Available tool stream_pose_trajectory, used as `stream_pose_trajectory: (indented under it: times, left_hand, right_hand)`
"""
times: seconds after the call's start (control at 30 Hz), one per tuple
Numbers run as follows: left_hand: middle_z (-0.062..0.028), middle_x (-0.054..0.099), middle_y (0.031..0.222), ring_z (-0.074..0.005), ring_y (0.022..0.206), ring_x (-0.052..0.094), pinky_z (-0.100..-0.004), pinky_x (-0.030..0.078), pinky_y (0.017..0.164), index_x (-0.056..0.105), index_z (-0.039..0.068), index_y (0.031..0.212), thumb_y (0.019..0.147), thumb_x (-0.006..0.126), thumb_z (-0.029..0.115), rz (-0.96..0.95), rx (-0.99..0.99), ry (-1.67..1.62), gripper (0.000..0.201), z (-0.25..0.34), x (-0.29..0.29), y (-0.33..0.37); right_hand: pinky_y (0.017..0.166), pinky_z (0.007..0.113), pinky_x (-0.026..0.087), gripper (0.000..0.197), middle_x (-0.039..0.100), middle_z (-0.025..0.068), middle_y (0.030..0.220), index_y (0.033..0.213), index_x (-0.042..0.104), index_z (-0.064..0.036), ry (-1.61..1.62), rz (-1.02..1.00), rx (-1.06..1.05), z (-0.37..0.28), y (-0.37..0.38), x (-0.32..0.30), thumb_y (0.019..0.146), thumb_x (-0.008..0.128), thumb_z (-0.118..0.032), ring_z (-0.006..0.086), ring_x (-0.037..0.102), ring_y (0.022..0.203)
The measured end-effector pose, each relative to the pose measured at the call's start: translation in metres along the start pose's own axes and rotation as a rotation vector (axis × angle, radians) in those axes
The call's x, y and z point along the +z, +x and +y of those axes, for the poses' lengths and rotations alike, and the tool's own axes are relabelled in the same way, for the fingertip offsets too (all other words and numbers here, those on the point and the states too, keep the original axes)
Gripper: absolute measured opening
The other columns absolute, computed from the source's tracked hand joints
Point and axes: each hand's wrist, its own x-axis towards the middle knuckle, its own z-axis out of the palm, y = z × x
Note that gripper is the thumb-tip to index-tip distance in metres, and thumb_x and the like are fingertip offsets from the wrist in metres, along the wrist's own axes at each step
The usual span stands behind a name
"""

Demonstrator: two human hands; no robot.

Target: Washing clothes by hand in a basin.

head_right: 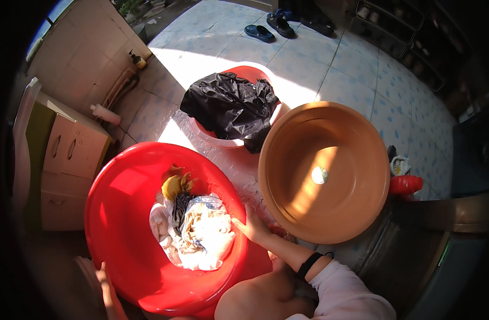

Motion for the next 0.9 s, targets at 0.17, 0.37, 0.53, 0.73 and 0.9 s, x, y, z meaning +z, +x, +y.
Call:
stream_pose_trajectory:
  times: [0.17, 0.37, 0.53, 0.73, 0.9]
  left_hand:
    - [-0.0126, 0.047, 0.124, -0.0293, 0.112, 0.046, -0.0354, 0.036, 0.095, 0.035, 0.003, 0.13, 0.081, 0.056, 0.011, -0.082, -0.346, 0.098, 0.054, 0.009, 0.044, 0.003]
    - [-0.0166, 0.044, 0.129, -0.0281, 0.119, 0.041, -0.0369, 0.036, 0.095, 0.034, 0.005, 0.132, 0.077, 0.058, 0.019, -0.403, -0.596, -0.005, 0.061, 0.032, 0.103, -0.028]
    - [-0.0136, 0.045, 0.126, -0.03, 0.104, 0.05, -0.0389, 0.041, 0.087, 0.025, 0.005, 0.135, 0.073, 0.062, 0.016, -0.412, -0.484, 0.081, 0.074, -0.147, 0.136, -0.037]
    - [-0.0254, 0.05, 0.109, -0.0279, 0.088, 0.052, -0.0374, 0.044, 0.078, 0.033, -0.003, 0.129, 0.068, 0.069, 0.018, -0.3, -0.397, 0.329, 0.074, -0.152, 0.198, -0.11]
    - [-0.0376, 0.013, 0.132, -0.0434, 0.108, 0.042, -0.037, 0.039, 0.091, -0.003, 0.002, 0.139, 0.071, 0.067, 0.029, -0.567, -0.342, 0.232, 0.101, 0.018, 0.176, -0.155]
  right_hand:
    - [0.065, 0.034, 0.048, 0.038, 0.061, 0.014, 0.074, 0.094, 0.052, -0.0019, 0.413, -0.032, 0.017, 0.014, 0.001, 0.023, 0.076, 0.069, -0.03, 0.0248, 0.061, 0.069]
    - [0.065, 0.028, 0.048, 0.045, 0.064, 0.0107, 0.084, 0.111, 0.046, 0.001, 0.428, -0.18, 0.203, -0.011, -0.015, -0.017, 0.078, 0.067, -0.021, 0.0151, 0.06, 0.07]
    - [0.07, 0.024, 0.047, 0.067, 0.059, 0.0121, 0.101, 0.131, 0.028, 0.0012, 0.403, -0.455, 0.056, -0.024, -0.05, -0.047, 0.079, 0.065, -0.02, 0.0129, 0.058, 0.082]
    - [0.098, 0.036, 0.031, 0.073, 0.036, 0.0216, 0.132, 0.134, 0.016, 0.0033, -0.105, -0.15, 0.136, -0.002, -0.055, -0.023, 0.085, 0.056, -0.032, 0.0332, 0.035, 0.123]
    - [0.097, 0.038, 0.034, 0.056, 0.041, 0.0191, 0.128, 0.132, 0.027, 0.002, 0.047, -0.101, 0.07, -0.004, -0.065, -0.082, 0.086, 0.053, -0.017, 0.0295, 0.043, 0.116]
